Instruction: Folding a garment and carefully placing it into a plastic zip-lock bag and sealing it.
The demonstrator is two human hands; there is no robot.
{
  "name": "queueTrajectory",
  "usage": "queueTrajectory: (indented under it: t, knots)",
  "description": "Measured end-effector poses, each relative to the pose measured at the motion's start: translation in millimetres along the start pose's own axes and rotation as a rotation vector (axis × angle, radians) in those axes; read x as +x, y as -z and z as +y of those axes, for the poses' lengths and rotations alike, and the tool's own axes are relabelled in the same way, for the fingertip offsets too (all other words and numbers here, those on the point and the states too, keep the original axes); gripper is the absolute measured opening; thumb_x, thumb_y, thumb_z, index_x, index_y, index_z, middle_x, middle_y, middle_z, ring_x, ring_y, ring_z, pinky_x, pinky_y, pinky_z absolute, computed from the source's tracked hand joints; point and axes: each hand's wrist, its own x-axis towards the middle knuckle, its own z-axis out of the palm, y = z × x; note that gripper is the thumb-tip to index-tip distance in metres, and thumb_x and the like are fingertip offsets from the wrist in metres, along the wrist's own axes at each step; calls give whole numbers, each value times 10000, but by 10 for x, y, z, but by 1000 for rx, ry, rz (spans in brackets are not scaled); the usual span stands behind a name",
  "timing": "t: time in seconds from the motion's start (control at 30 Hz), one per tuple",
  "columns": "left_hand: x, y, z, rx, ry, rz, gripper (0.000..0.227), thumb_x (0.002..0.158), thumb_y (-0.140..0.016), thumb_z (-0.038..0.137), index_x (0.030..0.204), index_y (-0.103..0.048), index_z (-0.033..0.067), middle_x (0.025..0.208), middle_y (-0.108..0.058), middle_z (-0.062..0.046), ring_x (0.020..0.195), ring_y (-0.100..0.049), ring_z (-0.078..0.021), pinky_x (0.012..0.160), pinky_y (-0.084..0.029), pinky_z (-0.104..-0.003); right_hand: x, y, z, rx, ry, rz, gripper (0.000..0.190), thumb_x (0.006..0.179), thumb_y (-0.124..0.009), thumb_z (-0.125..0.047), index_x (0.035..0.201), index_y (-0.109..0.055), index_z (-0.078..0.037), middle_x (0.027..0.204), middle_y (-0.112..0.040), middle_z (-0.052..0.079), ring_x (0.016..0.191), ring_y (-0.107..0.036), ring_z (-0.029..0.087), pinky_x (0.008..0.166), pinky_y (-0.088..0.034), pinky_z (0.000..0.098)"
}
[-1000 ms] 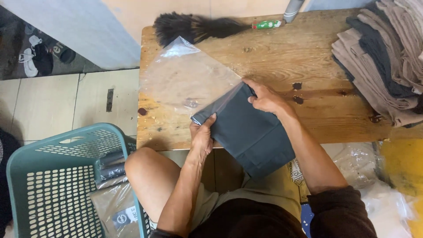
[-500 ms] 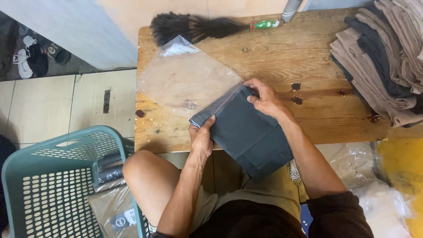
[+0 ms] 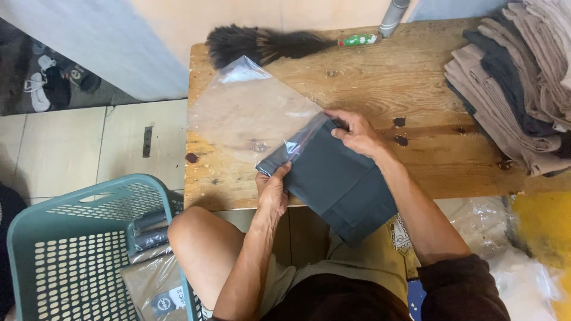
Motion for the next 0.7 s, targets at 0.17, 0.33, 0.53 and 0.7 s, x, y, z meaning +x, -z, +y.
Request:
queueTrajectory:
  t: [0.17,0.33,0.53,0.7]
  knots:
    - [-50,11,-4,2,-17,-9,300,738,-788,-94,1028,-737,-39,883,-741,-146,822,-745,-250,727,-611,-368,44,-2,320,10,-90,68,422,856,-748,-104,1274,-712,-148,1087,-725,135,1067,-679,249,946,-518,418]
    - [-57,27,-73,6,-25,11,310,739,-787,-100,1031,-750,-2,900,-750,-114,866,-737,-217,766,-603,-351,152,28,441,72,-104,90,367,840,-798,-109,1198,-719,-81,974,-708,98,918,-656,188,853,-537,349]
    - [-27,30,-133,-7,-12,17,341,728,-804,-96,1047,-758,16,927,-764,-123,885,-751,-235,756,-608,-373,-5,113,41,-138,-147,64,364,880,-801,-228,1227,-725,-147,1162,-729,162,1120,-697,303,925,-560,416]
    - [61,90,-222,-13,6,-3,331,742,-798,-87,1052,-748,18,945,-761,-133,884,-751,-251,746,-617,-397,-753,502,-454,-247,-225,-17,729,915,-745,-386,1433,-521,76,1353,-580,370,1288,-538,521,1096,-436,602]
